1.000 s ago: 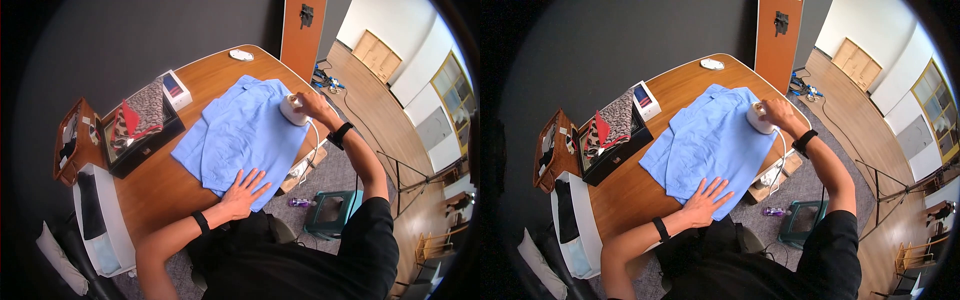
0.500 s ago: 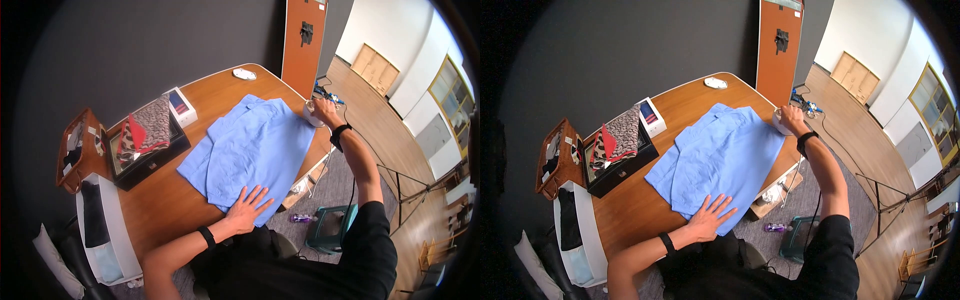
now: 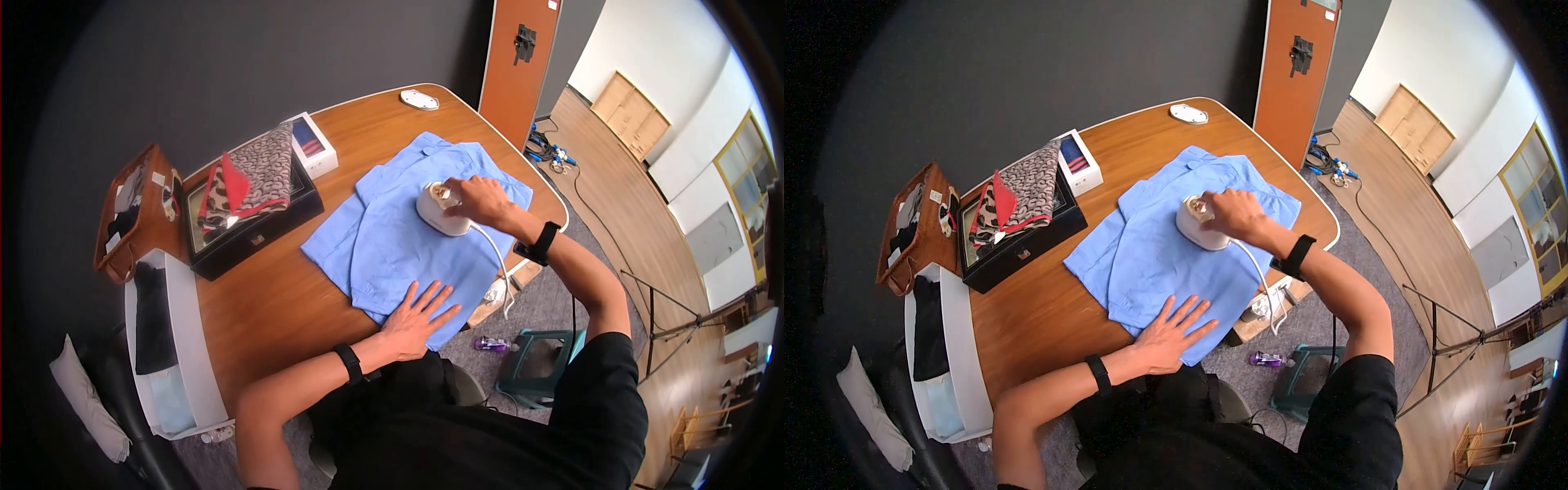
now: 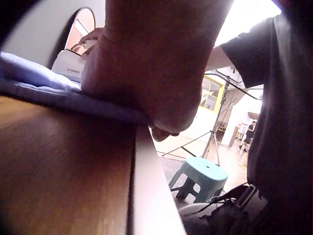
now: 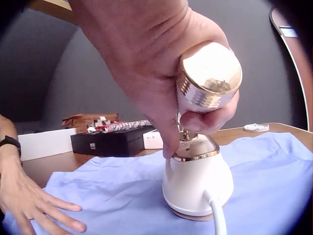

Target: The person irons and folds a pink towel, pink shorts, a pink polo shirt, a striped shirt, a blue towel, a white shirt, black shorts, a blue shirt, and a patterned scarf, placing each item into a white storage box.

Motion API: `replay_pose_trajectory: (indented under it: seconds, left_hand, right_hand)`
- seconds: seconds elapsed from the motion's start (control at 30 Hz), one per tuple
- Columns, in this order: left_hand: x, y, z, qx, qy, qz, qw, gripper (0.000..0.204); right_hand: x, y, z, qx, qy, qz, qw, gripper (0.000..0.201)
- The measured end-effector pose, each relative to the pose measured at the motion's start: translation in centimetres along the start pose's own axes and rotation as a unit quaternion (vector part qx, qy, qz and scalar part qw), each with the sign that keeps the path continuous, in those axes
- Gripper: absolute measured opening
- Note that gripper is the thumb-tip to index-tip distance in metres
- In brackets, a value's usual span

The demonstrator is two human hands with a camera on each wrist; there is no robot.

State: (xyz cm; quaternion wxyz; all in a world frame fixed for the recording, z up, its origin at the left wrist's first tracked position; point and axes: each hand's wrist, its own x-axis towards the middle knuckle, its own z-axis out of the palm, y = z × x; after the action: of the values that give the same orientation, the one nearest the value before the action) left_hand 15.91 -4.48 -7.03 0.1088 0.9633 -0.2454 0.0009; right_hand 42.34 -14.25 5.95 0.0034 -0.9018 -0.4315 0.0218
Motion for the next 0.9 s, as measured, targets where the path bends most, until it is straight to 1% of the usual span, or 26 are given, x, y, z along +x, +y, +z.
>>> replay_pose_trajectory:
  seconds: [0.03,0.1,0.13,0.17,0.23,0.3,0.37,0.47,0.57,0.6,0.63,0.7,0.77,0.8,0.9]
  left_hand:
    - [-0.1,0.1,0.1,0.001,0.001,-0.002,1.000,0.102]
    - [0.0,0.0,0.1,0.005,0.002,-0.003,1.000,0.101]
    - [0.0,0.0,0.1,0.003,0.005,-0.002,1.000,0.101]
    - [0.0,0.0,0.2,0.002,0.008,-0.001,1.000,0.101]
    - [-0.1,0.1,0.1,0.000,0.008,-0.003,1.000,0.101]
    - [0.0,0.2,-0.2,0.001,0.001,-0.006,1.000,0.101]
    - [0.0,0.2,-0.1,0.001,0.003,-0.006,1.000,0.101]
    - [-0.1,0.2,-0.1,0.000,0.004,-0.008,1.000,0.101]
    - [-0.2,0.4,-0.2,-0.005,-0.008,-0.008,1.000,0.100]
    - [0.0,0.2,-0.4,-0.007,-0.011,-0.011,1.000,0.100]
    - [0.2,0.1,-0.5,-0.006,-0.008,-0.011,1.000,0.100]
    - [0.0,0.1,-0.3,-0.013,-0.009,-0.006,1.000,0.099]
    - [0.0,0.2,-0.3,-0.006,-0.007,-0.004,1.000,0.098]
    - [0.0,0.2,-0.2,-0.006,-0.007,-0.004,1.000,0.098]
    - [0.0,0.1,-0.1,-0.006,-0.002,-0.004,1.000,0.098]
  right_hand:
    - [0.9,1.1,0.3,0.002,0.006,-0.001,1.000,0.064]
    - [2.7,3.3,0.6,0.001,-0.005,0.033,0.999,0.063]
    - [3.3,4.4,1.0,-0.019,0.008,0.043,0.999,0.060]
    - [3.5,5.0,1.2,-0.028,0.038,0.064,0.997,0.057]
    - [4.6,6.5,0.9,-0.036,0.034,0.112,0.993,0.059]
    - [5.4,8.0,0.5,-0.049,0.021,0.139,0.989,0.060]
    - [5.9,10.0,0.7,-0.055,0.037,0.139,0.988,0.058]
    - [6.7,11.8,0.8,-0.075,0.028,0.185,0.980,0.057]
    - [5.8,11.5,0.9,-0.105,0.050,0.171,0.978,0.053]
    - [4.8,11.2,0.6,-0.112,0.055,0.128,0.984,0.051]
    - [3.7,10.2,-0.1,-0.101,0.054,0.119,0.986,0.054]
    - [1.1,8.1,-1.6,-0.047,0.054,0.071,0.995,0.058]
    - [-0.9,6.3,-2.0,-0.003,0.038,0.035,0.999,0.058]
    - [-2.0,5.2,-2.4,0.003,0.008,0.033,0.999,0.058]
    - [-3.4,4.3,-0.8,0.002,-0.024,0.031,0.999,0.062]
